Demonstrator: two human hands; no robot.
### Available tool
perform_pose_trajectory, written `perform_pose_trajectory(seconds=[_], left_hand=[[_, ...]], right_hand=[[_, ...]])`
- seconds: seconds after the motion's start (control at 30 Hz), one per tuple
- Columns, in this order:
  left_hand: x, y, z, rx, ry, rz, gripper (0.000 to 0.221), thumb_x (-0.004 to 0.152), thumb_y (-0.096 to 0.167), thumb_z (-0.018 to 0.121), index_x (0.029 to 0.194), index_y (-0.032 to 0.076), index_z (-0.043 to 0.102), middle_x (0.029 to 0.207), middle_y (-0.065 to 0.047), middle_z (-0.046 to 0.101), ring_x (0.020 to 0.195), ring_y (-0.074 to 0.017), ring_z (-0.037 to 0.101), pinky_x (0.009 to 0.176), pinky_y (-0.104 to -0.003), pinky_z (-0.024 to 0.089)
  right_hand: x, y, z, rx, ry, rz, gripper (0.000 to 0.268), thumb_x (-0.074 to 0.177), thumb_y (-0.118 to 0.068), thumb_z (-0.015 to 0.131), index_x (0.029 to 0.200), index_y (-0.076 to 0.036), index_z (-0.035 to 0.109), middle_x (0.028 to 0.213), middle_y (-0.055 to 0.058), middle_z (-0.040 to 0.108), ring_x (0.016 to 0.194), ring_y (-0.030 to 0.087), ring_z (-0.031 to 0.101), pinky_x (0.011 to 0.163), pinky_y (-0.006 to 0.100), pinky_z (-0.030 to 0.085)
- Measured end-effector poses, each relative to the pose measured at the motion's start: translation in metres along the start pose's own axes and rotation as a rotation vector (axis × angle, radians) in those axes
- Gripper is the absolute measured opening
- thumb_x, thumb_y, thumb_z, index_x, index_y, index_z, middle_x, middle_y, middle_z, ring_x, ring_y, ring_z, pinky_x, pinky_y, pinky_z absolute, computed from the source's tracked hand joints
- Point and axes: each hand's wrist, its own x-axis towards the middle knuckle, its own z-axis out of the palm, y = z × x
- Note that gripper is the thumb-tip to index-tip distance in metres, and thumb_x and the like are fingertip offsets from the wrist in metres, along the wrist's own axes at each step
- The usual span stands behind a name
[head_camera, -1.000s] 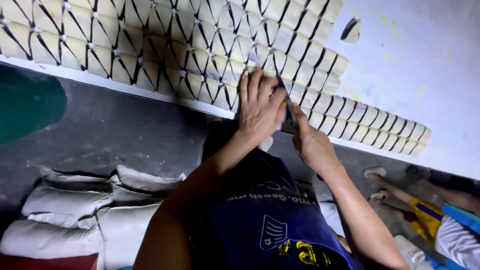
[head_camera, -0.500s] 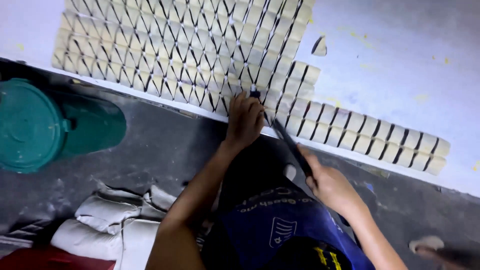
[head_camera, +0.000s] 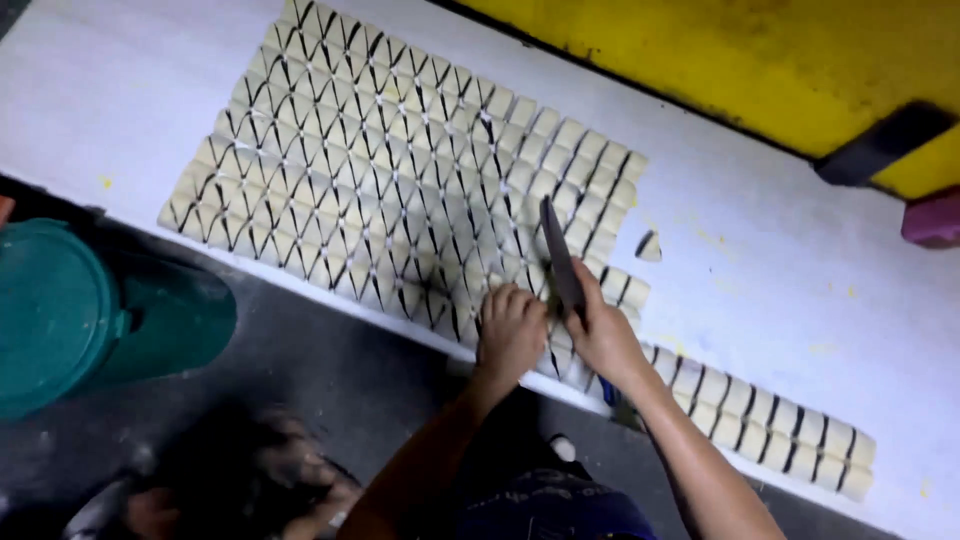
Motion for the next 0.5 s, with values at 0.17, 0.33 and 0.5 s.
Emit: perform_pose_trajectory(seconds=[0.17,0.33,0.5], left_hand=[[0.028,0.011,-0.056,-0.187,0.042,-0.051,0.012,0.093,0.022,0.059,0.098,0.013,0.066,0.103,-0.007,0.057,0.119,-0.0380,0.054,0.104,-0.057,0.039],[0.061,-0.038,-0.079,-0.270,0.093,-0.068,0.016,0.098,0.028,0.059,0.101,0.015,0.069,0.106,-0.006,0.061,0.117,-0.0365,0.056,0.097,-0.056,0.039],[0.125,-0.112,-0.077,-0.130,0.217,-0.023,0.010,0.089,0.019,0.066,0.100,0.018,0.068,0.103,-0.005,0.057,0.106,-0.0307,0.056,0.090,-0.048,0.042]], right_hand=[[0.140,-0.047,0.004,-0.134,0.084,-0.030,0.074,0.097,-0.010,0.054,0.160,-0.023,0.018,0.112,0.041,0.065,0.106,0.059,0.064,0.091,0.067,0.050],[0.219,-0.073,0.004,-0.182,0.143,-0.025,0.078,0.096,-0.008,0.057,0.160,-0.026,0.016,0.112,0.039,0.066,0.108,0.058,0.064,0.096,0.065,0.050],[0.238,-0.073,0.012,-0.205,0.106,0.025,0.076,0.097,-0.008,0.053,0.160,-0.027,0.014,0.114,0.037,0.066,0.107,0.056,0.065,0.095,0.062,0.053]])
